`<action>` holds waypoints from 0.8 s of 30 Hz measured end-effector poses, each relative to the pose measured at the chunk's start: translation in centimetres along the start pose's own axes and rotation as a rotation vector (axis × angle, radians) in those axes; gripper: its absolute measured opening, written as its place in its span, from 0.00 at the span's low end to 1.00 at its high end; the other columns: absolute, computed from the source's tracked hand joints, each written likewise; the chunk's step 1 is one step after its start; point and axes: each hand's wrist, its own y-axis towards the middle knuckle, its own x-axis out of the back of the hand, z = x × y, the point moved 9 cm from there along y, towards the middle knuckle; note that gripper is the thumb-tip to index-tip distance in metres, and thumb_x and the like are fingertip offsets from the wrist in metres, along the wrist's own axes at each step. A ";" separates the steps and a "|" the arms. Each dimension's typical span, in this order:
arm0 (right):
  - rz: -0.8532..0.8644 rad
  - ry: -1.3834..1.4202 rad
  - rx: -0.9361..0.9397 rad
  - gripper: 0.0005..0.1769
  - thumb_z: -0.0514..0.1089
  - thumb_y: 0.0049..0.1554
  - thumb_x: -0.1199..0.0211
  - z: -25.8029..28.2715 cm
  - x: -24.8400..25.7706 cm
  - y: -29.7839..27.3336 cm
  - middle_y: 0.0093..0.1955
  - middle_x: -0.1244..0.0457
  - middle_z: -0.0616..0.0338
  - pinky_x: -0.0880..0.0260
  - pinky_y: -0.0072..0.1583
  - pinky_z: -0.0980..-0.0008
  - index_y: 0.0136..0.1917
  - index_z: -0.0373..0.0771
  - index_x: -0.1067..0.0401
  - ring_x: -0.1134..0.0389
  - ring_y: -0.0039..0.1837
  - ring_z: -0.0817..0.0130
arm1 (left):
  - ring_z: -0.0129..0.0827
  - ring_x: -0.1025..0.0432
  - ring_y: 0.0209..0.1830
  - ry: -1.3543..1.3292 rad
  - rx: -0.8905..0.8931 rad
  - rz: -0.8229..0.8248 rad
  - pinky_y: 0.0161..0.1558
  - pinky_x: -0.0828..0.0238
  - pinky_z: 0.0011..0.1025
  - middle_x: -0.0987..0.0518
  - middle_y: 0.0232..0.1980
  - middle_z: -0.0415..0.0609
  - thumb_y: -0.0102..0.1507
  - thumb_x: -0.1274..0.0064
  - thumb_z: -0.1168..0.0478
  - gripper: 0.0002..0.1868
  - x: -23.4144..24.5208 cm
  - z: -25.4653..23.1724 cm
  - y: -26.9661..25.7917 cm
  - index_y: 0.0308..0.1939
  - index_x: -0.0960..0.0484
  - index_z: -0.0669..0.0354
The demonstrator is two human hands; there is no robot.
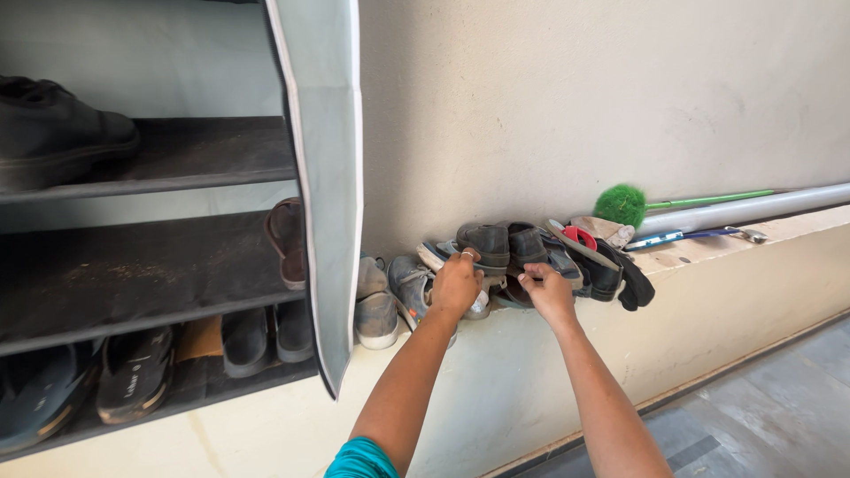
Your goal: The person picks up various shoes and sandals from a pile on the floor and places them onto the shelves of a fabric shoe rack. They handle each item individually, arranging them in pairs or single rows across multiple shelves.
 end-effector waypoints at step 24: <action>0.086 0.192 0.070 0.31 0.40 0.56 0.34 -0.5 -5.6 4.0 0.69 0.35 0.46 0.28 0.62 0.66 0.71 0.35 0.35 0.27 0.62 0.60 | 0.50 0.23 0.57 0.060 0.271 0.290 0.56 0.28 0.46 0.17 0.52 0.57 0.59 0.35 0.54 0.33 -8.3 3.0 8.7 0.64 0.34 0.49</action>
